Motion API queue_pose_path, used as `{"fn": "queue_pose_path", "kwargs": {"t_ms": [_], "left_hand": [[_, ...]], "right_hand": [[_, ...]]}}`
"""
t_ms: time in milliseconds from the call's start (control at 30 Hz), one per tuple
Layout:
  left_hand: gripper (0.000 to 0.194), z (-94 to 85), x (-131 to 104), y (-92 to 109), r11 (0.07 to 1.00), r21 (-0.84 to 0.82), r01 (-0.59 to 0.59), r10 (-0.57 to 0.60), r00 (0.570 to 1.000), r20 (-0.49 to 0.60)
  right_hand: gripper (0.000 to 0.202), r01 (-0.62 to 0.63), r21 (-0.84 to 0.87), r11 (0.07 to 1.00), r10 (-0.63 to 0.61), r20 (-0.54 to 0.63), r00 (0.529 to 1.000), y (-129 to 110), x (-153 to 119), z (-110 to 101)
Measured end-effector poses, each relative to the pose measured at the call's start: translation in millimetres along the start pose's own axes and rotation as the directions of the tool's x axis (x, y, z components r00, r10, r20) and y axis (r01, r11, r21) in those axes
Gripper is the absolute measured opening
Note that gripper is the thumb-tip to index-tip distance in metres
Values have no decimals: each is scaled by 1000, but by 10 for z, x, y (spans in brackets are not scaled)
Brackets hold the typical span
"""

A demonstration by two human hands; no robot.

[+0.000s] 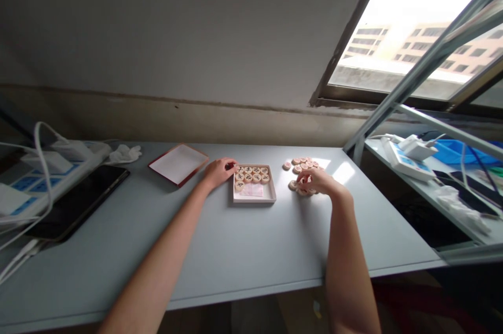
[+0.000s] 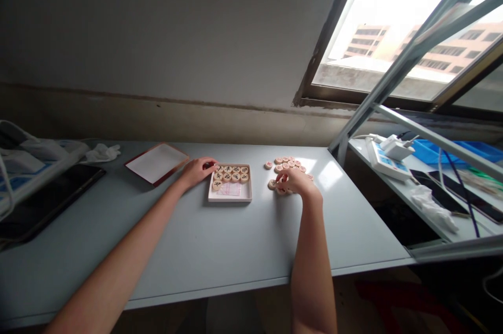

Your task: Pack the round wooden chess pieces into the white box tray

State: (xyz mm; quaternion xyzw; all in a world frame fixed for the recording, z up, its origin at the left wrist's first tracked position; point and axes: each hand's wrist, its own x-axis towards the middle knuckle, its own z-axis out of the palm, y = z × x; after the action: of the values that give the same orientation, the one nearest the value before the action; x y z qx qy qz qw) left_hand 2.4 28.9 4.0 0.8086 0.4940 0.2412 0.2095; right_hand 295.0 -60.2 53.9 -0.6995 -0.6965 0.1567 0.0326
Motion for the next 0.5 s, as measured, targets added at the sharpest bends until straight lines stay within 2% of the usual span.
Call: {"fn": "queue_pose_path", "kwargs": {"t_ms": [133, 200, 267, 400, 500], "left_hand": [[26, 3, 4, -1, 1000, 0, -1, 1, 1000, 2], [26, 5, 4, -2, 1000, -3, 0, 0, 1000, -1], [25, 6, 4, -2, 1000, -8, -3, 3, 1000, -5], [25, 11, 3, -4, 1000, -17, -11, 11, 1000, -16], [25, 15, 5, -10, 1000, -11, -13, 13, 1000, -17]], "right_hand": [[20, 19, -26, 999, -19, -10, 1000, -113, 61, 50], [15, 56, -10, 998, -56, -8, 998, -161, 80, 48], [12, 118, 35, 992, -115, -73, 991, -225, 90, 43], [19, 326, 149, 934, -285, -242, 928, -487, 118, 98], [17, 485, 176, 857, -445, -222, 868, -752, 158, 223]]}}
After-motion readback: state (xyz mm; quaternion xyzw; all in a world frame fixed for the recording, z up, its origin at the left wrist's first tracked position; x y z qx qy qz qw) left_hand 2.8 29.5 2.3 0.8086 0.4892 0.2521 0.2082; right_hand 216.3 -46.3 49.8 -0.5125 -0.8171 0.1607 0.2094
